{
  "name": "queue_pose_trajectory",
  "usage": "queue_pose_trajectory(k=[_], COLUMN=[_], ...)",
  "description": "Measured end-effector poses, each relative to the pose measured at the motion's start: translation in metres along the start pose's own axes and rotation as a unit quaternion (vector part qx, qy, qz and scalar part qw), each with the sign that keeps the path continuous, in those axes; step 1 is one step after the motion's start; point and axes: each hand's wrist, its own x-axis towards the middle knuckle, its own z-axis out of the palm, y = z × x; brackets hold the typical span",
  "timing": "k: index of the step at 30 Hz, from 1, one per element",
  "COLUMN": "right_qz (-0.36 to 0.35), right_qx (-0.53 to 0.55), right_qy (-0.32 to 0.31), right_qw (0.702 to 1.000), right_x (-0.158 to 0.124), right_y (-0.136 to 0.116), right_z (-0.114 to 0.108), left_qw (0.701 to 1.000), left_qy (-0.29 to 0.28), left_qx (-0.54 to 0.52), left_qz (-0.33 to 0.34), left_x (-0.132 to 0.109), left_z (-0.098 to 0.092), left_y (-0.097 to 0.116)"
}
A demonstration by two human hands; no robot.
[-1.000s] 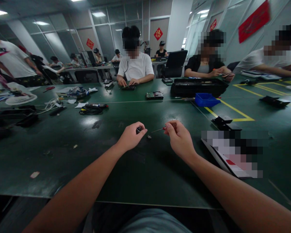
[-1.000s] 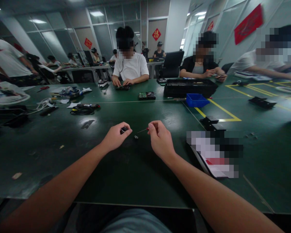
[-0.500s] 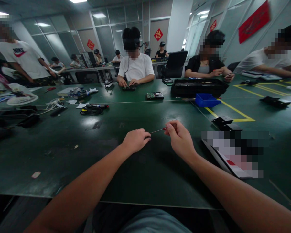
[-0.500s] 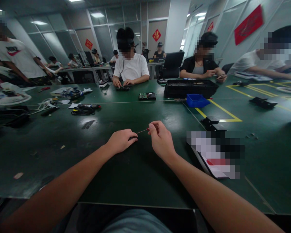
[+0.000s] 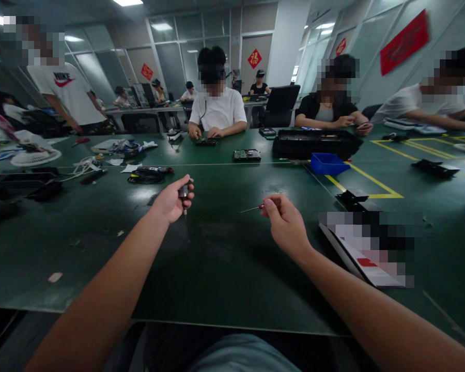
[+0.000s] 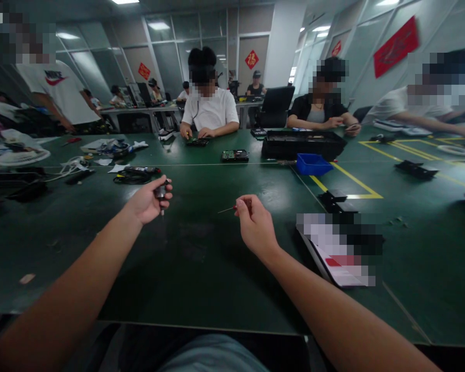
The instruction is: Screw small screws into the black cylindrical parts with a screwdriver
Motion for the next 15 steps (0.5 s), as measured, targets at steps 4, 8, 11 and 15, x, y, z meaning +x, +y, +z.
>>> queue_pose_trajectory(k=[4,8,11,15], right_qz=[-0.007,-0.013,-0.010,-0.014], right_qx=[0.001,-0.001,-0.003,-0.005], right_qy=[-0.004,-0.005,-0.015,-0.019], right_qw=[1.000,1.000,1.000,1.000], right_x=[0.000,0.000,-0.001,-0.001], right_y=[0.000,0.002,0.001,0.000], right_z=[0.000,0.000,-0.001,0.000], left_qw=[0.998,0.992,0.984,0.968], left_qy=[0.052,0.118,0.167,0.234], left_qx=[-0.032,-0.028,-0.009,-0.004], left_qz=[0.007,0.035,0.068,0.094], left_x=[-0.005,-0.012,-0.016,-0.022], left_z=[-0.026,-0.062,-0.095,-0.137], left_y=[0.020,0.033,0.042,0.052])
